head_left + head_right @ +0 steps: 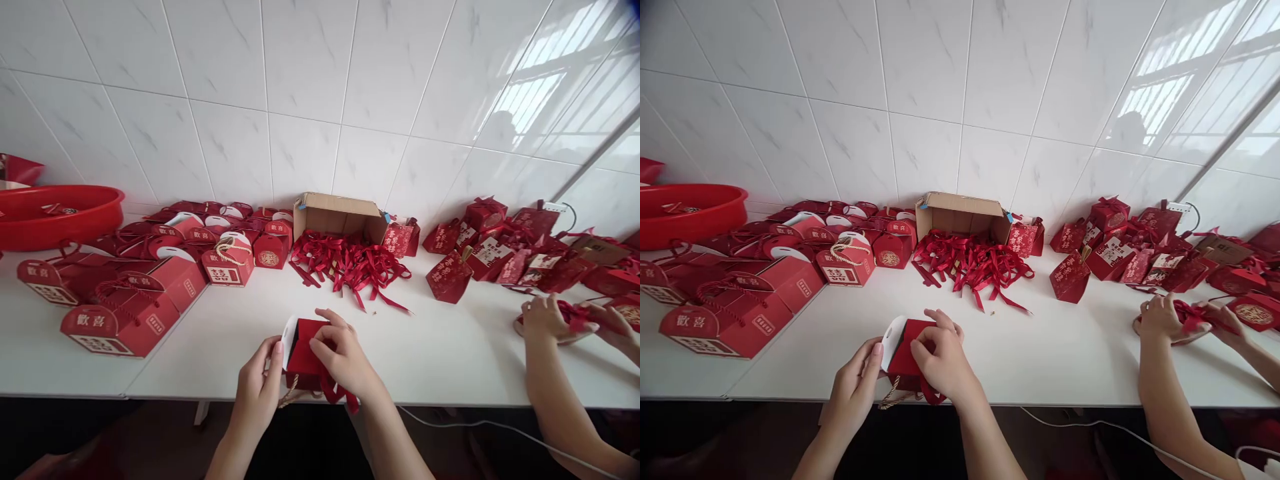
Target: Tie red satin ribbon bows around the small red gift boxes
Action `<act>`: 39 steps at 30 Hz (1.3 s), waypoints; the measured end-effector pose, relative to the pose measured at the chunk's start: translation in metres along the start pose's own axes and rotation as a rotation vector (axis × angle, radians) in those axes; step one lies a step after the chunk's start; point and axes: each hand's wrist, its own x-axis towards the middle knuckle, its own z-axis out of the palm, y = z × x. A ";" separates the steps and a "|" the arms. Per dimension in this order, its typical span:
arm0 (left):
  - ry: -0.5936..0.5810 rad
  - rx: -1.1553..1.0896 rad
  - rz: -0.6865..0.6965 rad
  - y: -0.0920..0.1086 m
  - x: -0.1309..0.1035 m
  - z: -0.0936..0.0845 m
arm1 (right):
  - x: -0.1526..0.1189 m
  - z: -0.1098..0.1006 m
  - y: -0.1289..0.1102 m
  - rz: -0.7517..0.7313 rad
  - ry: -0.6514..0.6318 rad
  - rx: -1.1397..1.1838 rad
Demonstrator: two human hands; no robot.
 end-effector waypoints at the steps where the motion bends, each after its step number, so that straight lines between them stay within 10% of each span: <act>1: -0.009 0.002 0.005 0.001 -0.001 0.000 | 0.002 0.003 0.000 0.005 -0.006 -0.043; 32: -0.277 -0.008 0.108 0.005 0.029 -0.009 | 0.020 0.004 -0.020 -0.020 -0.148 -0.195; 39: -0.293 0.315 -0.008 -0.025 0.030 -0.012 | 0.011 -0.008 -0.012 -0.064 -0.022 -0.164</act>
